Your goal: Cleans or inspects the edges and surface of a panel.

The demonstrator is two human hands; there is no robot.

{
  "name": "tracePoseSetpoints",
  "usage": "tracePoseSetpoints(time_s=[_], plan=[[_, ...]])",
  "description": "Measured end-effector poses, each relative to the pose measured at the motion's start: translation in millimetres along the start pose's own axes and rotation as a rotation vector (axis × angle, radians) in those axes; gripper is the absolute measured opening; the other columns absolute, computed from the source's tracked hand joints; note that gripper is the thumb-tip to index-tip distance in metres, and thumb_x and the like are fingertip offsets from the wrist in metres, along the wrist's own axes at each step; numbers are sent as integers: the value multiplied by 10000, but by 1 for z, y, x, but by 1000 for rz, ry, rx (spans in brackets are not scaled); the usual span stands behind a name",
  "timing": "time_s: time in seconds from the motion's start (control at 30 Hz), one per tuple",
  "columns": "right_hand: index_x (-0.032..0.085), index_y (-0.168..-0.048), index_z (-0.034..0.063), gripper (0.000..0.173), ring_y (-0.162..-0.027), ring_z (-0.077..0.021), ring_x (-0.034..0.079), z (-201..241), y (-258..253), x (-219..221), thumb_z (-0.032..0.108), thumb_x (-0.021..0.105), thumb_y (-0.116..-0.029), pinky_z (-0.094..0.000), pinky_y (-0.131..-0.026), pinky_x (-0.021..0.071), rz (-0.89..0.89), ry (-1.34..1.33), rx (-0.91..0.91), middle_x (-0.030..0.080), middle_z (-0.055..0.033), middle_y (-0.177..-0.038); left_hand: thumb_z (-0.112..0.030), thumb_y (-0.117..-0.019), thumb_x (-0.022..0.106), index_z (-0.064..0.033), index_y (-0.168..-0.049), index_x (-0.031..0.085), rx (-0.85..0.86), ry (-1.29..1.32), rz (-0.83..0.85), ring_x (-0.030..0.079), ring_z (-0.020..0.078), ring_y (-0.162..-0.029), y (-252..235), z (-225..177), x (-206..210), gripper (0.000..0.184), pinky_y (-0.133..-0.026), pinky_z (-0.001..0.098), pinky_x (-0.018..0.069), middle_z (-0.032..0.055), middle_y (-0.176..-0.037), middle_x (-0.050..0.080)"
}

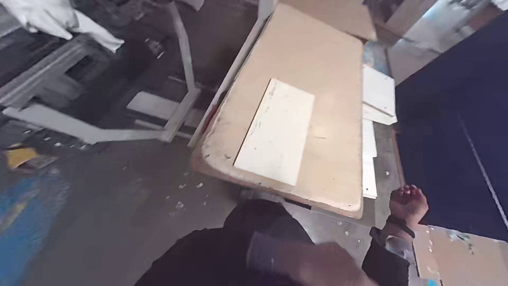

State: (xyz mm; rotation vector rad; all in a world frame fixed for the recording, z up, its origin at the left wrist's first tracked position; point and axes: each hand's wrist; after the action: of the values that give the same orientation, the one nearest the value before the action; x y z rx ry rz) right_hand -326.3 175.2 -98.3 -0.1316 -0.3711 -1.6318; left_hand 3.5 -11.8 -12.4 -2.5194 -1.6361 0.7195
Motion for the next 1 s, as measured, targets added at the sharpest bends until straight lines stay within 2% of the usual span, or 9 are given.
tracePoseSetpoints(time_s=[0.07,0.17,0.3,0.37,0.43,0.5,0.67,0.8,1.0], plan=[[579,-1035,160,269,-651,-38,612,-6,45,32,186,317,-1092,-216,-606,539,214,243,-93,632,95,-761,-229,-1021,605,-81,-1025,742,-242,-67,-223,719,254,-837,31,26,-11,201,-740,505,583,95,-908,732],[609,-1099,52,159,-755,-72,658,-29,96,66,116,473,-1047,-278,-696,589,514,479,-293,683,45,-910,-273,-1035,575,-80,-1104,717,-662,-246,-624,713,193,-901,90,66,-30,249,-827,442,597,70,-998,730],[666,-1103,-43,213,-877,-107,685,-72,157,115,125,581,-1003,-314,-807,607,923,688,-469,703,-74,-1016,-287,-1000,631,-91,-1209,713,-1038,-532,-1003,716,257,-977,159,87,-51,298,-863,513,595,110,-1098,729],[717,-1058,-4,243,-920,-141,690,-91,184,142,194,596,-985,-341,-821,604,1132,773,-589,714,-98,-1028,-273,-984,671,-113,-1292,680,-1132,-580,-1063,683,310,-1068,178,89,-62,347,-892,556,574,142,-1234,674],[763,-1065,78,243,-1034,-168,679,-107,210,169,246,602,-996,-373,-908,585,1318,802,-718,724,-64,-1073,-245,-999,656,-132,-1322,667,-1181,-604,-1068,673,317,-1090,187,90,-71,343,-899,568,566,143,-1263,656],[766,-1105,118,252,-1120,-197,648,-123,226,196,259,579,-1012,-390,-973,546,1488,785,-855,714,-55,-1118,-196,-1012,629,-129,-1293,685,-1170,-639,-1066,687,300,-997,190,90,-75,294,-848,551,576,138,-1179,668],[758,-1092,127,232,-1037,-228,649,-144,238,242,203,552,-1015,-395,-887,547,1777,772,-1050,692,-68,-1072,-168,-1009,633,-141,-1227,735,-1145,-663,-1100,686,293,-985,188,89,-75,242,-839,529,577,129,-1158,681],[774,-1072,121,210,-1015,-237,659,-157,229,248,167,580,-1004,-389,-885,550,1836,710,-1138,712,-70,-1071,-184,-1015,631,-161,-1210,757,-1146,-644,-1155,675,286,-1099,186,90,-72,233,-903,526,563,94,-1241,694],[774,-1075,99,200,-995,-241,680,-160,228,244,148,595,-1001,-372,-891,559,1817,691,-1231,733,-73,-1058,-173,-1009,636,-170,-1185,770,-1127,-677,-1192,677,296,-1039,185,94,-68,221,-859,516,567,108,-1152,698]])
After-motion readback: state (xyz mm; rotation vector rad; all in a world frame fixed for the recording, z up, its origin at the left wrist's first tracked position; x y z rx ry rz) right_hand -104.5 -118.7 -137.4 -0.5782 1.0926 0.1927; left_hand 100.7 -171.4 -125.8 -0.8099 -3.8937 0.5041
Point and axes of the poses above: each hand's wrist, its own y-axis away from the middle knuckle, its own x-axis out of the palm, z = x × y
